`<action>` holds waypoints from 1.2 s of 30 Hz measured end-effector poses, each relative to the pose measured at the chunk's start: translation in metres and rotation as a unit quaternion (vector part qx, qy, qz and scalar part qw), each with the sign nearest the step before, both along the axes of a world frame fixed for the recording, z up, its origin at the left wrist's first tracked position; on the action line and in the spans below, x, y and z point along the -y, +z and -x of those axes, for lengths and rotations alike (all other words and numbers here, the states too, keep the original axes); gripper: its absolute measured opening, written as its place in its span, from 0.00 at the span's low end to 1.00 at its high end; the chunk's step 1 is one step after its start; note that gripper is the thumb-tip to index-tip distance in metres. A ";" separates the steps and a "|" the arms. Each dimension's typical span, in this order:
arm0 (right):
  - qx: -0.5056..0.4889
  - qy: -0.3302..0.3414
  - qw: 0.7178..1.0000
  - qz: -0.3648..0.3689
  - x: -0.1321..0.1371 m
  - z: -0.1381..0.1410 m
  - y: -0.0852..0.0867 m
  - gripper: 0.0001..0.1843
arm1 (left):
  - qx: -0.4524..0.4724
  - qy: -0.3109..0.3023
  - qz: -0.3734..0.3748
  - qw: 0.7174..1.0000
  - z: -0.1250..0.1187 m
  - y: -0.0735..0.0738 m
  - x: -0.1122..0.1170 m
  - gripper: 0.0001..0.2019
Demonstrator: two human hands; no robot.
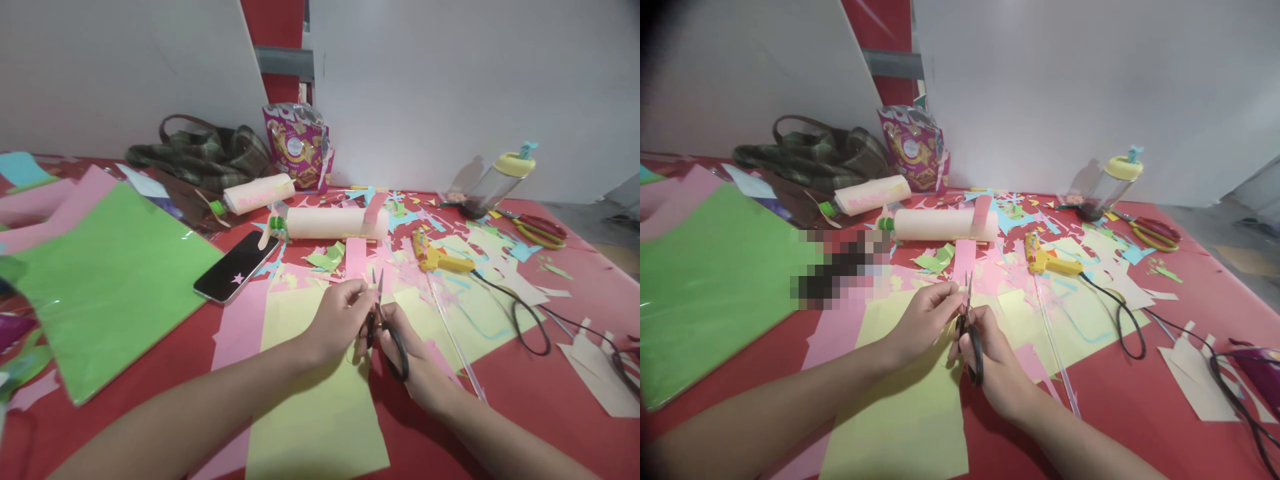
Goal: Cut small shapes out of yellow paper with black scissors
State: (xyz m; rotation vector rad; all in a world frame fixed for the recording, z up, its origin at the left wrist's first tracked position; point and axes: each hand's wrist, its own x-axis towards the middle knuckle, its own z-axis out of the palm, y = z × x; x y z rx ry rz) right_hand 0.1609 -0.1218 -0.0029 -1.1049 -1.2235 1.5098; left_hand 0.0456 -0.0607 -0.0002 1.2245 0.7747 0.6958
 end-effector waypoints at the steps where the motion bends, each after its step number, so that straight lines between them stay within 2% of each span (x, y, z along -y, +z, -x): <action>1: 0.000 0.001 1.000 0.001 0.000 0.000 0.000 0.09 | -0.001 0.002 -0.001 1.000 0.000 0.000 0.000 0.13; 15: 0.043 -0.017 0.999 0.005 0.001 -0.002 -0.004 0.10 | -0.073 0.058 -0.060 0.994 -0.003 0.016 -0.005 0.14; 27: 0.041 -0.032 0.999 0.012 0.000 -0.001 -0.004 0.12 | -0.084 0.058 -0.071 0.992 -0.002 0.016 -0.006 0.13; 36: -0.015 -0.041 0.998 0.041 -0.002 0.003 0.004 0.12 | -0.093 0.051 -0.080 0.991 -0.001 0.018 -0.007 0.13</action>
